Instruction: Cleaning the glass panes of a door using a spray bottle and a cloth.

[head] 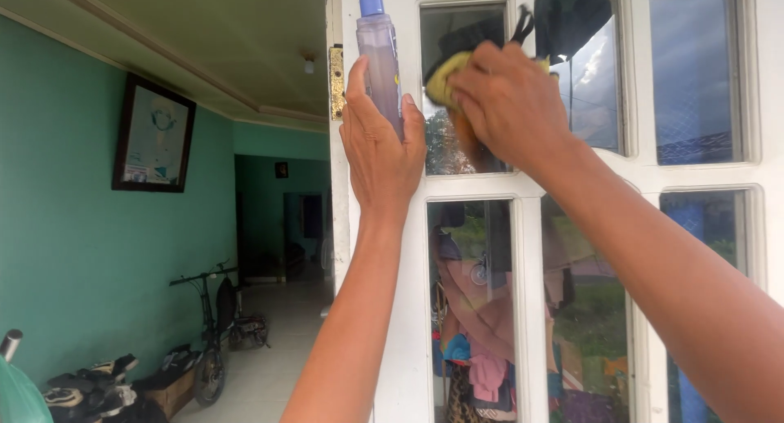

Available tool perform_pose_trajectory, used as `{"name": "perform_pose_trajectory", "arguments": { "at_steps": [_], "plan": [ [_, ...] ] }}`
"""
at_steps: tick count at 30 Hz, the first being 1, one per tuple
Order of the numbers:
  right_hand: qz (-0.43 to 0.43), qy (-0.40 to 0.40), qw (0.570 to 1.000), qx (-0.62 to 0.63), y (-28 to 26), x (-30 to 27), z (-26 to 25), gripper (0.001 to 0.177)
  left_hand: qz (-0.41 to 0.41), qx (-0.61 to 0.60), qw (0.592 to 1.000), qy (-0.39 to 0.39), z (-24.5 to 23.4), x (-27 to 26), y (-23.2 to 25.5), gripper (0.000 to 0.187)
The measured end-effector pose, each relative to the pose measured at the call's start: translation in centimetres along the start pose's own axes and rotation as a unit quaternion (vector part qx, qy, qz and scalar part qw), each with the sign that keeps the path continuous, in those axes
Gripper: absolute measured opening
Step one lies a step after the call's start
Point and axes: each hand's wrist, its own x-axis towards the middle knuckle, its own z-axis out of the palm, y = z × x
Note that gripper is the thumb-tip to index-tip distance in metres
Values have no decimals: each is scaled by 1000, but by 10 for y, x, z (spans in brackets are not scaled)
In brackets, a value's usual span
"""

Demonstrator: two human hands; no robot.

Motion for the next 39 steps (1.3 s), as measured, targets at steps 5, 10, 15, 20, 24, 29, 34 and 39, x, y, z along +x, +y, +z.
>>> {"name": "perform_pose_trajectory", "arguments": {
  "at_steps": [5,10,15,20,24,29,34,39],
  "plan": [
    [-23,-197,971,134,-18,-15,-28,21,6,-35,998,-42,1,-2,-5,61],
    [-34,-269,952,143,-23,-9,-44,18,26,-11,999,-38,1,-5,-6,60],
    [-60,-490,869,-11,-10,9,-72,25,33,8,999,-28,-2,-9,-5,62],
    [5,-402,908,122,-17,-3,-55,24,5,18,999,-32,-8,-12,3,61],
    [17,-320,926,199,-32,-6,-52,30,11,17,999,-27,-8,-12,2,60],
    [5,-496,868,-30,-10,3,-73,28,29,57,997,-45,-6,-13,-4,67],
    [14,-360,930,-69,3,-3,-59,21,16,55,998,-25,-2,-13,-5,59],
    [32,-146,985,-88,32,12,-2,25,30,65,997,-31,-6,-10,-3,66]
  ]
}}
